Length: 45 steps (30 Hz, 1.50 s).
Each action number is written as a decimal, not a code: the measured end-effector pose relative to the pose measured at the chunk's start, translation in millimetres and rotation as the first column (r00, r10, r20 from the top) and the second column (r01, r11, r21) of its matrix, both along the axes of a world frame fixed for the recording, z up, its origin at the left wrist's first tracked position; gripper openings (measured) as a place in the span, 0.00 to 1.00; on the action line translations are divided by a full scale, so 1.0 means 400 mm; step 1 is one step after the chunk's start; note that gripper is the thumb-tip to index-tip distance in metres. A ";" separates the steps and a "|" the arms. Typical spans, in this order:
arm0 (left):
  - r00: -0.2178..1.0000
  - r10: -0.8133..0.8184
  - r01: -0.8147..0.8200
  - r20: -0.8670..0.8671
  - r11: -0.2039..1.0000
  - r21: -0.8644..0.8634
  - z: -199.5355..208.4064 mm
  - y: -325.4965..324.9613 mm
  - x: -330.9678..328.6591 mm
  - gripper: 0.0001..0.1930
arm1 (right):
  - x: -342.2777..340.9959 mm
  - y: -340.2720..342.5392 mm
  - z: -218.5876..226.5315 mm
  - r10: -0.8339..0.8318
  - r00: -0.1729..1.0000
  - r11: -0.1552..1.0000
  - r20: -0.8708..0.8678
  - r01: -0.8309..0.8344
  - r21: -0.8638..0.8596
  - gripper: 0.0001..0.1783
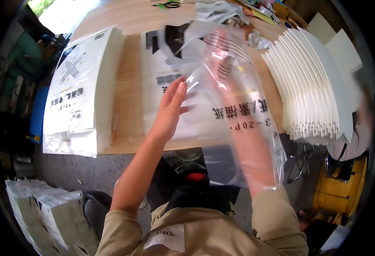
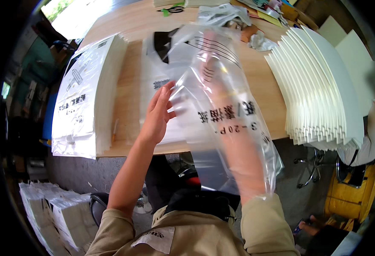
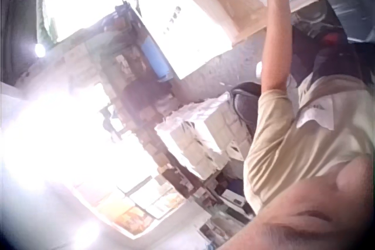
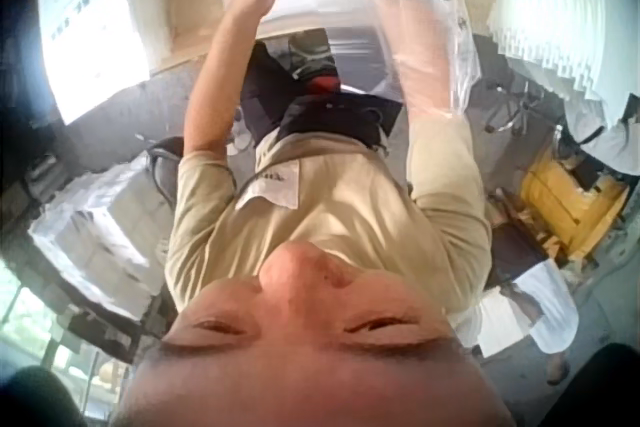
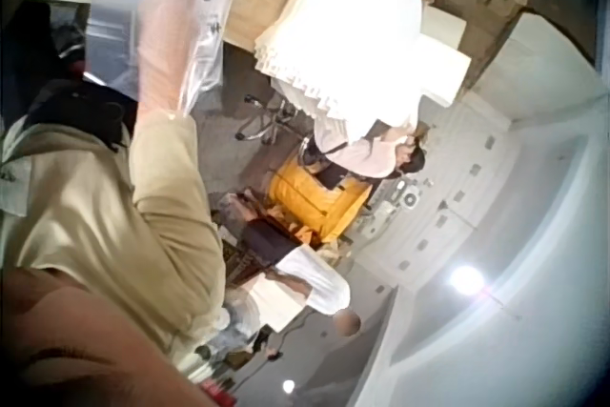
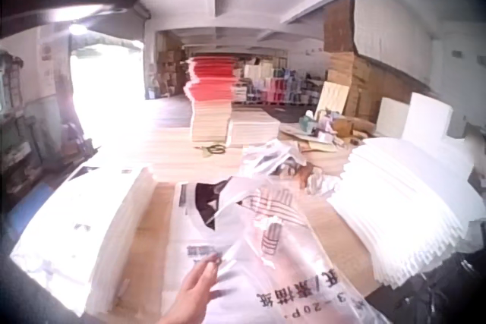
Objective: The person repeatedly takes stacks of white paper, places them into clear plastic packaging, and seals the bags. The person works at a wooden table in a room with stacks of paper and other supplies. Another person is visible in the background handling similar materials.
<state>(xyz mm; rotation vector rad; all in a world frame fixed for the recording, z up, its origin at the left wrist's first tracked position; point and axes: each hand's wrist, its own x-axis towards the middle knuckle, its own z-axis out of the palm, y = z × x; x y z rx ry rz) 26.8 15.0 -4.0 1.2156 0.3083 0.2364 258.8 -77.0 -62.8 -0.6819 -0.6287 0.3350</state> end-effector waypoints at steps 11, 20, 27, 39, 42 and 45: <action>0.933 0.357 -0.358 -0.048 0.933 -0.037 -0.156 0.136 0.105 0.09 | -0.266 0.032 0.080 -0.132 0.990 0.651 0.054 0.127 -0.748 0.32; 0.903 0.425 -0.419 -0.053 0.902 0.100 -0.215 0.201 0.185 0.09 | -0.525 -0.322 0.012 0.151 0.721 0.337 0.676 0.605 -0.721 0.34; 0.930 0.367 -0.359 -0.030 0.921 0.151 -0.189 0.229 0.200 0.10 | -0.538 -0.425 0.047 -0.007 0.992 0.751 0.128 0.089 -0.654 0.39; 0.920 0.387 -0.353 -0.064 0.887 0.296 -0.165 0.215 0.172 0.12 | -0.673 -0.573 0.015 0.257 0.787 0.487 0.560 0.395 -0.779 0.29; 0.904 0.420 -0.397 0.082 0.752 0.527 -0.176 0.213 0.136 0.16 | -0.706 -0.650 -0.047 0.036 0.884 0.450 0.465 0.401 -0.798 0.25; 0.903 0.376 -0.405 0.209 0.585 0.703 -0.147 0.168 0.079 0.21 | -0.738 -0.724 -0.144 -0.188 0.899 0.362 0.396 0.438 -0.823 0.22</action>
